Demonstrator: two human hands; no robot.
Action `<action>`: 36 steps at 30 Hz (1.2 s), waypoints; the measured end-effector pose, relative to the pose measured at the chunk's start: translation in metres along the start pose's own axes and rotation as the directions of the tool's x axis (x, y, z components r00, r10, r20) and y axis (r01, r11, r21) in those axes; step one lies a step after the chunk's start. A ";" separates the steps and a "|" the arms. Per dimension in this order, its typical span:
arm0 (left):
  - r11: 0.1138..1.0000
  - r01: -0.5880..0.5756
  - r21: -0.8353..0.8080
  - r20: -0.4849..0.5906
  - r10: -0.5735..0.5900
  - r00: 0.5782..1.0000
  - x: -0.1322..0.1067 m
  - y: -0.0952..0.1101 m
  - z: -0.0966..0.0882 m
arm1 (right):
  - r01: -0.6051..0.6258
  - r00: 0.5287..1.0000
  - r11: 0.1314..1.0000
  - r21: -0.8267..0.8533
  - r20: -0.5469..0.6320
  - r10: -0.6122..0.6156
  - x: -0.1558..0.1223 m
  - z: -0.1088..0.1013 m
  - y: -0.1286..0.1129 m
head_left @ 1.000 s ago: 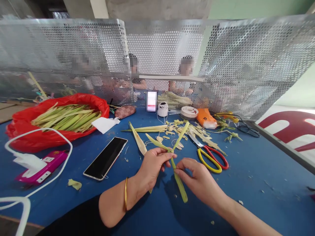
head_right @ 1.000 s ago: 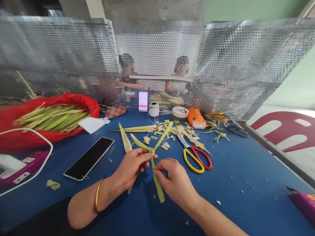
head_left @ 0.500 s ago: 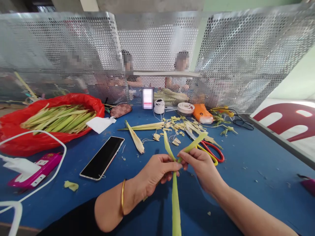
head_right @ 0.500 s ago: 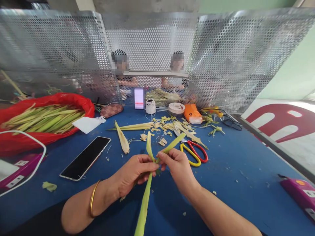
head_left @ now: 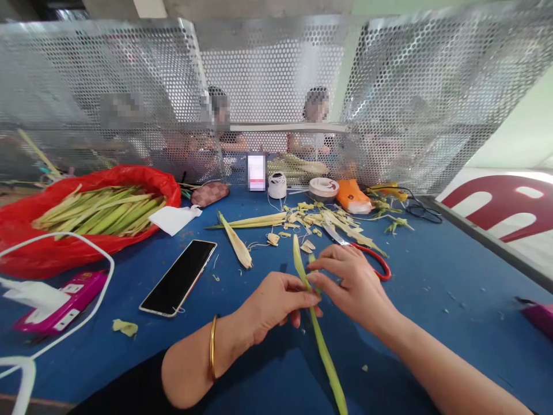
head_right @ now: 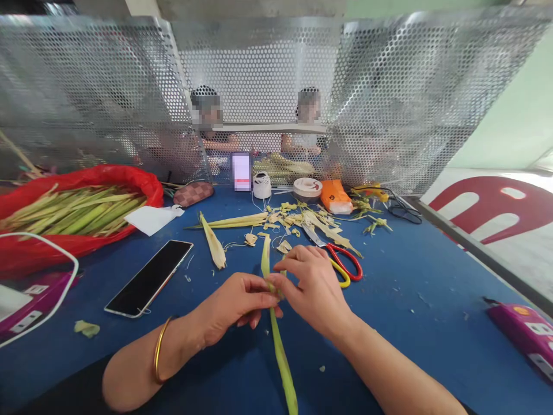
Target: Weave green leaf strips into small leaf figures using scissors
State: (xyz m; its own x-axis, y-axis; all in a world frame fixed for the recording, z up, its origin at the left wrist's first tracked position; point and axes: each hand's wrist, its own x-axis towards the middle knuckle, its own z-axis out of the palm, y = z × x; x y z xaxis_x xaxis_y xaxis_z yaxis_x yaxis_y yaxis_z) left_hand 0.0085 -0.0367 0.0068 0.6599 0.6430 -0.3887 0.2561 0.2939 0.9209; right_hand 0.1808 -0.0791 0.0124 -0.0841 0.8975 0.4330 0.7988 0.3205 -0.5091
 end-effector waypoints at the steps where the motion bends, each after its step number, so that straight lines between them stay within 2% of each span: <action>1: 1.000 0.006 0.017 0.032 -0.007 0.999 0.000 0.000 0.001 | -0.012 0.998 0.999 0.053 0.060 0.009 0.001 0.002 -0.001; 3: 0.999 0.023 0.040 0.062 -0.026 0.998 -0.001 0.000 0.003 | -0.135 0.979 0.968 0.213 0.180 0.097 0.002 0.007 -0.001; 5: 0.998 0.038 0.049 0.061 -0.041 0.997 -0.002 0.000 0.005 | -0.328 0.930 0.861 0.389 0.292 0.222 0.001 0.012 -0.001; 7: 0.998 0.051 0.047 0.043 -0.053 0.998 -0.002 0.000 0.005 | -0.454 0.886 0.737 0.500 0.344 0.312 0.000 0.016 -0.001; 8: 0.998 0.054 0.044 0.032 -0.055 0.998 -0.001 0.000 0.005 | -0.466 0.882 0.707 0.532 0.335 0.330 -0.001 0.018 -0.001; 11: 0.998 0.054 0.043 0.021 -0.055 0.998 -0.002 0.000 0.005 | -0.399 0.917 0.733 0.551 0.213 0.338 -0.004 0.022 -0.002; 15: 0.996 0.059 0.073 0.043 -0.062 0.997 -0.003 0.001 0.003 | -0.349 0.929 0.770 0.534 0.092 0.358 -0.006 0.029 -0.002; 20: 0.992 0.070 0.109 0.080 -0.079 0.994 -0.004 -0.001 0.004 | -0.298 0.942 0.820 0.489 0.011 0.335 -0.009 0.035 -0.004; 26: 0.989 0.068 0.128 0.078 -0.078 0.994 -0.005 0.001 0.007 | -0.325 0.921 0.815 0.480 -0.036 0.389 -0.008 0.036 -0.006; 28: 0.991 0.072 0.114 0.067 -0.080 0.995 -0.004 0.001 0.007 | -0.354 0.914 0.778 0.518 0.016 0.405 -0.006 0.034 -0.004; 30: 0.994 0.081 0.074 0.055 -0.086 0.995 -0.003 -0.001 0.007 | -0.406 0.906 0.700 0.588 0.160 0.391 -0.004 0.030 -0.003; 32: 0.997 0.081 0.013 0.030 -0.081 0.996 -0.001 -0.002 0.006 | -0.454 0.891 0.609 0.651 0.318 0.324 -0.002 0.026 -0.003; 33: 0.997 0.077 -0.018 0.016 -0.077 0.997 0.000 -0.003 0.005 | -0.460 0.888 0.579 0.673 0.353 0.296 -0.001 0.025 -0.003; 36: 0.992 0.070 -0.100 -0.040 -0.075 0.996 0.002 -0.004 0.003 | -0.416 0.909 0.583 0.698 0.295 0.296 -0.002 0.025 -0.004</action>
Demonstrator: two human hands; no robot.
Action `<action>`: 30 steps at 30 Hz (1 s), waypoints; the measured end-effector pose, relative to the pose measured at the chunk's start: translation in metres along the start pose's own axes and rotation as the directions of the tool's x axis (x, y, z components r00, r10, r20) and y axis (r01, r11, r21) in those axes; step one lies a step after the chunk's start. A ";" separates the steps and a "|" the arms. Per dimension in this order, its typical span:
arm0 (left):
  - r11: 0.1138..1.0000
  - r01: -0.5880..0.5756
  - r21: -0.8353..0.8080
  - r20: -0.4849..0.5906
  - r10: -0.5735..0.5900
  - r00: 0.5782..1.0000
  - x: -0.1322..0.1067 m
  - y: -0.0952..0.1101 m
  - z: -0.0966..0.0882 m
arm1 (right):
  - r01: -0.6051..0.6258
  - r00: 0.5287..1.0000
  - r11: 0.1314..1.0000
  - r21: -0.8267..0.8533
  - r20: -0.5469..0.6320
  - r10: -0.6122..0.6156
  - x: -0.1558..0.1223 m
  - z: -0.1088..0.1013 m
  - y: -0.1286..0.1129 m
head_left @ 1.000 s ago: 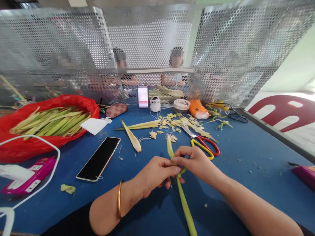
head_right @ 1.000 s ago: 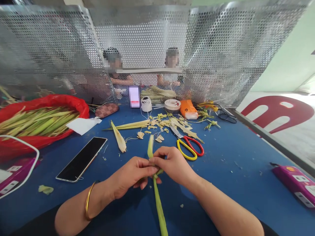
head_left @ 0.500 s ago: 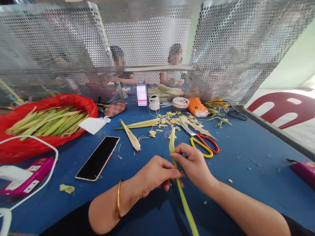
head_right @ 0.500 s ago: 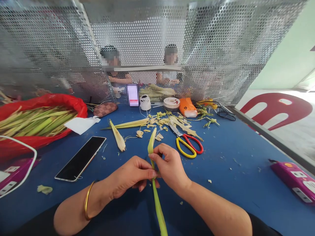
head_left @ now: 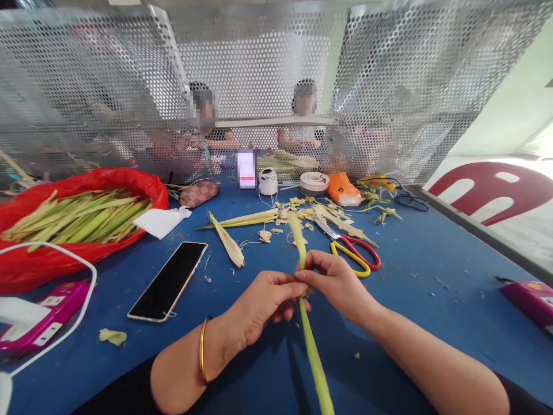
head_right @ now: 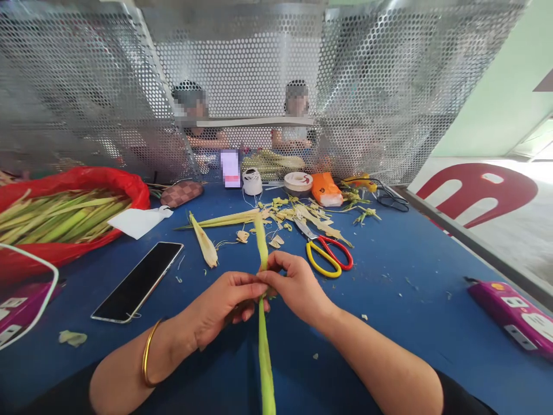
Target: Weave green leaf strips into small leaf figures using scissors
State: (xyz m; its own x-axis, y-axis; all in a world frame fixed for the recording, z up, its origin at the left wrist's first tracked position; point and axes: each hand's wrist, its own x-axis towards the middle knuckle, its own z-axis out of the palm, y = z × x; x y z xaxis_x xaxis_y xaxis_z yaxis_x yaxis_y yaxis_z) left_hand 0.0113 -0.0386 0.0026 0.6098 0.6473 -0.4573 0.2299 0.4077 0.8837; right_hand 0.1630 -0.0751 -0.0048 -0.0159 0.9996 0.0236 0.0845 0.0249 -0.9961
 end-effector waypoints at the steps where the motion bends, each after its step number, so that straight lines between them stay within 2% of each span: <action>1: 1.000 0.000 -0.016 -0.015 -0.001 1.000 0.000 0.000 0.000 | 0.029 0.999 0.999 -0.026 -0.042 -0.030 -0.001 0.001 0.001; 3: 0.999 0.000 -0.034 -0.029 -0.001 1.000 0.000 0.001 0.000 | 0.104 0.988 0.985 -0.138 -0.097 -0.118 -0.003 0.004 0.004; 7: 0.998 0.021 -0.053 0.000 -0.021 1.000 -0.002 0.002 0.000 | 0.228 0.947 0.896 -0.380 -0.126 -0.295 -0.008 0.007 0.010; 11: 0.999 0.037 -0.035 0.050 -0.035 0.998 -0.003 0.001 -0.002 | 0.245 0.933 0.852 -0.463 -0.126 -0.337 -0.011 0.008 0.011; 17: 0.998 -0.005 0.070 0.101 -0.002 0.995 -0.004 0.002 -0.002 | 0.160 0.956 0.915 -0.371 -0.174 -0.238 -0.016 0.013 0.005; 23: 0.981 -0.057 0.186 0.091 0.040 0.995 -0.007 0.005 0.002 | 0.056 0.966 0.965 -0.257 -0.229 -0.118 -0.012 0.014 0.009; 27: 0.992 -0.065 0.111 0.134 0.050 0.990 -0.005 0.005 -0.001 | -0.063 0.979 0.998 -0.019 -0.197 0.058 -0.004 0.010 0.004; 30: 0.999 -0.029 0.016 0.153 0.027 0.988 -0.004 0.006 -0.003 | -0.102 0.987 0.989 0.110 -0.117 0.114 0.000 0.005 -0.003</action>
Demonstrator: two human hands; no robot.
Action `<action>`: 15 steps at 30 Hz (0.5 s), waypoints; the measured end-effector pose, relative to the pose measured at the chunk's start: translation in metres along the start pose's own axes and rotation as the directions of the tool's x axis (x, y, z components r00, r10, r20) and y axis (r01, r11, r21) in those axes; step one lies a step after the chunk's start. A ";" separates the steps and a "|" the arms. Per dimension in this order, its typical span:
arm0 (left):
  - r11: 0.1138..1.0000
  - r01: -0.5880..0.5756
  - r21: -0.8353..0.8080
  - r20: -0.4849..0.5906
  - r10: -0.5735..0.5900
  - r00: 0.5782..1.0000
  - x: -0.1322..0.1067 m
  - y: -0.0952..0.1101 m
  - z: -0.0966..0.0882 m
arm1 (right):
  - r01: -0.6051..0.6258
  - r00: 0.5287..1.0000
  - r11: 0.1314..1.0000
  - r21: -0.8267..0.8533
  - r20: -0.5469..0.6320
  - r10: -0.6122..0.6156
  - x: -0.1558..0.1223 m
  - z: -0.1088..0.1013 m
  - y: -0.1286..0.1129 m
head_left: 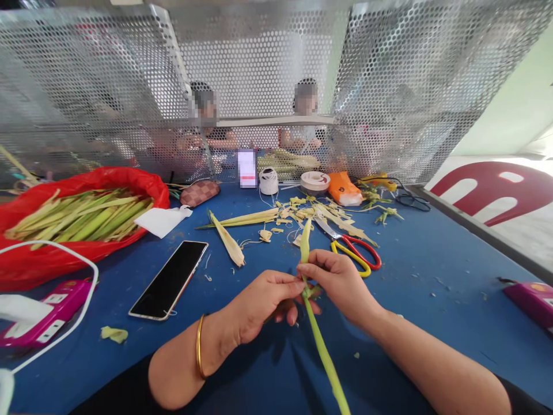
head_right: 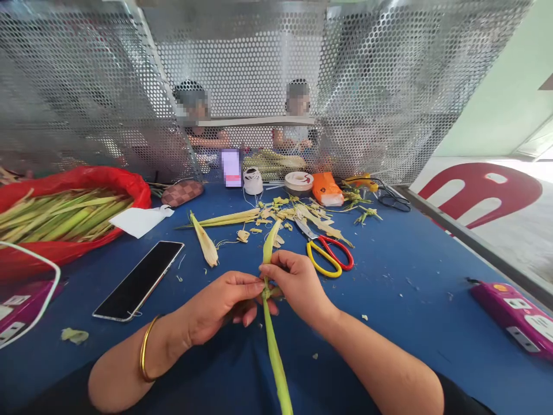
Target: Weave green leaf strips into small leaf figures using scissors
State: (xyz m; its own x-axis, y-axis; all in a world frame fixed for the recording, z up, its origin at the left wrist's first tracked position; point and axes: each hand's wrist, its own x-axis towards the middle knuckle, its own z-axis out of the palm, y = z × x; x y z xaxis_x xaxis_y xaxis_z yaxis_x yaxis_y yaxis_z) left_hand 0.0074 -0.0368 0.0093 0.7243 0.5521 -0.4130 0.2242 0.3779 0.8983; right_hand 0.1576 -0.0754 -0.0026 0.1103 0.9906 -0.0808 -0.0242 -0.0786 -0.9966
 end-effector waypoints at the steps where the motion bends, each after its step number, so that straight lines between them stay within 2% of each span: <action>1: 1.000 0.010 -0.021 0.000 -0.010 1.000 0.000 0.000 0.000 | 0.000 1.000 1.000 0.011 0.009 0.000 0.001 -0.001 -0.001; 4: 0.999 0.037 -0.033 -0.018 -0.038 0.999 0.001 -0.002 0.000 | 0.035 0.999 0.999 -0.039 0.011 -0.034 0.000 -0.002 0.001; 7: 0.998 0.053 0.033 -0.038 -0.052 0.998 0.001 -0.005 0.003 | 0.106 0.994 0.976 -0.192 0.013 -0.105 -0.002 -0.002 0.007; 11: 0.987 0.074 0.140 0.015 -0.077 0.997 -0.001 -0.005 0.006 | 0.204 0.974 0.890 -0.408 -0.002 -0.225 -0.008 0.001 0.011; 15: 0.982 0.065 0.176 0.041 -0.073 0.996 -0.002 -0.007 0.007 | 0.295 0.941 0.788 -0.540 0.022 -0.338 -0.011 0.002 0.012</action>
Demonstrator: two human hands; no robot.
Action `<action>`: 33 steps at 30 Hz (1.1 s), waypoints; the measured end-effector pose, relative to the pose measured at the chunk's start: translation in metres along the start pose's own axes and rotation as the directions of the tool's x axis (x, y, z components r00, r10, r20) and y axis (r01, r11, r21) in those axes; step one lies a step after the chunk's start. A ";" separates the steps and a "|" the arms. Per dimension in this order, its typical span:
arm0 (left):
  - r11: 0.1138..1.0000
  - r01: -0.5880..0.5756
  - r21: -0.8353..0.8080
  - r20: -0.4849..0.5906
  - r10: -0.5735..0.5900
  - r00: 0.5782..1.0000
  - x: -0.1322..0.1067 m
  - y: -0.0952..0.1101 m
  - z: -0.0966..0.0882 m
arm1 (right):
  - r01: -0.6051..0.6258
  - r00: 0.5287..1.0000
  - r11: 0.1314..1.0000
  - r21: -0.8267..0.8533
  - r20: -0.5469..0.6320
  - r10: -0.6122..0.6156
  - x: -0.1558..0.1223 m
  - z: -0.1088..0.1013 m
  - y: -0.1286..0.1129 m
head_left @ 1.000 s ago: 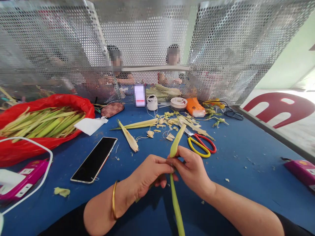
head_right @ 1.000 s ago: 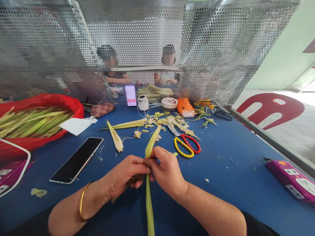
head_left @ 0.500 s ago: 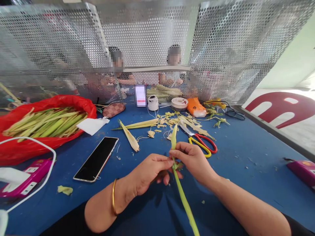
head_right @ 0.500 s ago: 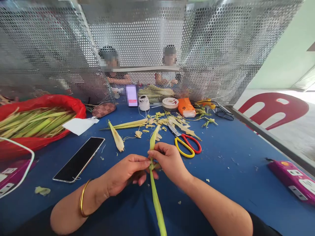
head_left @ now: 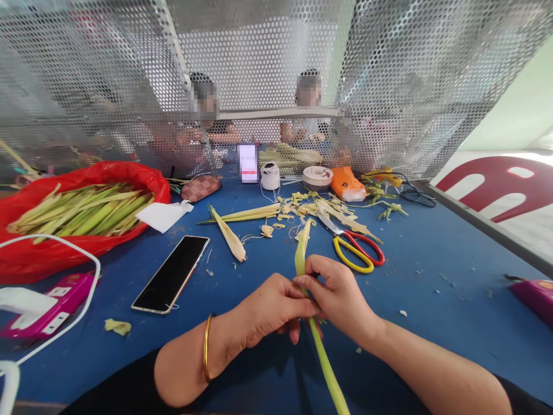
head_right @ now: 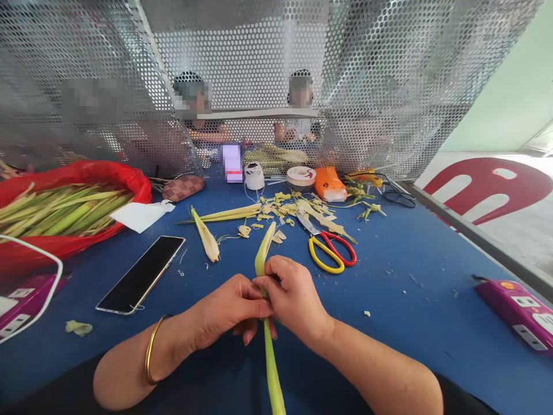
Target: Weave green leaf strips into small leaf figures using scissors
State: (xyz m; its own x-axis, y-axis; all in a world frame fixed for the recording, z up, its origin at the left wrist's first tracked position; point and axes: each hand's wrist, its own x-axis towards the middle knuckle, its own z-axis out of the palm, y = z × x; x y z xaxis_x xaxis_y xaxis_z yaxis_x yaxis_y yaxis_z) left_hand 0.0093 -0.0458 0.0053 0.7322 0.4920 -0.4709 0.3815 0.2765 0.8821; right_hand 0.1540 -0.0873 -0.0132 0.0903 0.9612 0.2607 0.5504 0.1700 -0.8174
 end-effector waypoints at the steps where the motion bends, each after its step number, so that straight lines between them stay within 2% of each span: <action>1: 1.000 0.001 0.006 -0.006 -0.001 1.000 0.001 -0.001 0.001 | 0.013 1.000 1.000 -0.018 0.000 -0.013 -0.001 0.001 0.000; 6: 1.000 0.011 -0.004 -0.049 -0.011 0.999 0.004 -0.007 0.005 | 0.031 0.999 0.999 -0.012 0.030 -0.031 -0.001 0.004 0.001; 8: 0.999 0.006 -0.049 -0.055 -0.009 0.998 0.004 -0.007 0.005 | 0.066 0.996 0.998 -0.002 0.054 -0.066 0.003 0.001 0.001; 10: 0.991 -0.022 -0.132 -0.056 0.015 0.998 0.005 -0.005 0.003 | 0.114 0.993 0.993 0.007 0.027 -0.115 0.008 -0.006 0.001; 13: 0.954 -0.077 -0.290 -0.113 0.046 0.993 0.005 -0.001 -0.003 | 0.121 0.978 0.992 0.038 -0.177 -0.112 0.017 -0.019 0.005; 15: 0.923 -0.093 -0.373 -0.176 0.028 0.984 0.006 0.001 -0.009 | 0.025 0.941 0.996 0.085 -0.337 0.005 0.021 -0.024 0.008; 16: 0.911 -0.098 -0.400 -0.203 0.016 0.979 0.006 0.002 -0.011 | -0.033 0.925 0.992 0.123 -0.371 0.077 0.023 -0.025 0.009; 17: 0.901 -0.104 -0.420 -0.222 0.009 0.975 0.007 0.002 -0.013 | -0.090 0.923 0.980 0.178 -0.355 0.149 0.024 -0.025 0.010; 18: 0.896 -0.112 -0.431 -0.233 0.009 0.973 0.007 0.002 -0.015 | -0.144 0.936 0.959 0.244 -0.280 0.212 0.024 -0.024 0.011; 19: 0.894 -0.119 -0.432 -0.236 0.015 0.972 0.008 0.002 -0.015 | -0.195 0.955 0.929 0.314 -0.156 0.253 0.024 -0.022 0.010; 21: 0.901 -0.127 -0.415 -0.225 0.034 0.974 0.008 0.001 -0.014 | -0.285 0.958 0.850 0.443 0.103 0.268 0.022 -0.017 0.008; 23: 0.917 -0.130 -0.377 -0.214 0.050 0.976 0.008 -0.001 -0.011 | -0.330 0.944 0.792 0.515 0.209 0.257 0.020 -0.013 0.006; 28: 0.954 -0.096 -0.284 -0.214 0.035 0.976 0.007 -0.002 -0.002 | -0.307 0.952 0.826 0.474 0.134 0.276 0.018 -0.008 0.006; 33: 0.939 -0.117 -0.324 -0.244 0.036 0.969 0.007 -0.002 0.000 | -0.273 0.960 0.819 0.505 0.094 0.263 0.023 -0.007 0.012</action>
State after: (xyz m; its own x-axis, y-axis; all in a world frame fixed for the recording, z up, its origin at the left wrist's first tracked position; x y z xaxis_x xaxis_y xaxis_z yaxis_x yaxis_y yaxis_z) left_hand 0.0134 -0.0428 -0.0002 0.5857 0.6882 -0.4280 0.0896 0.4699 0.8782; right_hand 0.1680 -0.0650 -0.0133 0.1537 0.9880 -0.0126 0.0073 -0.0139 -0.9999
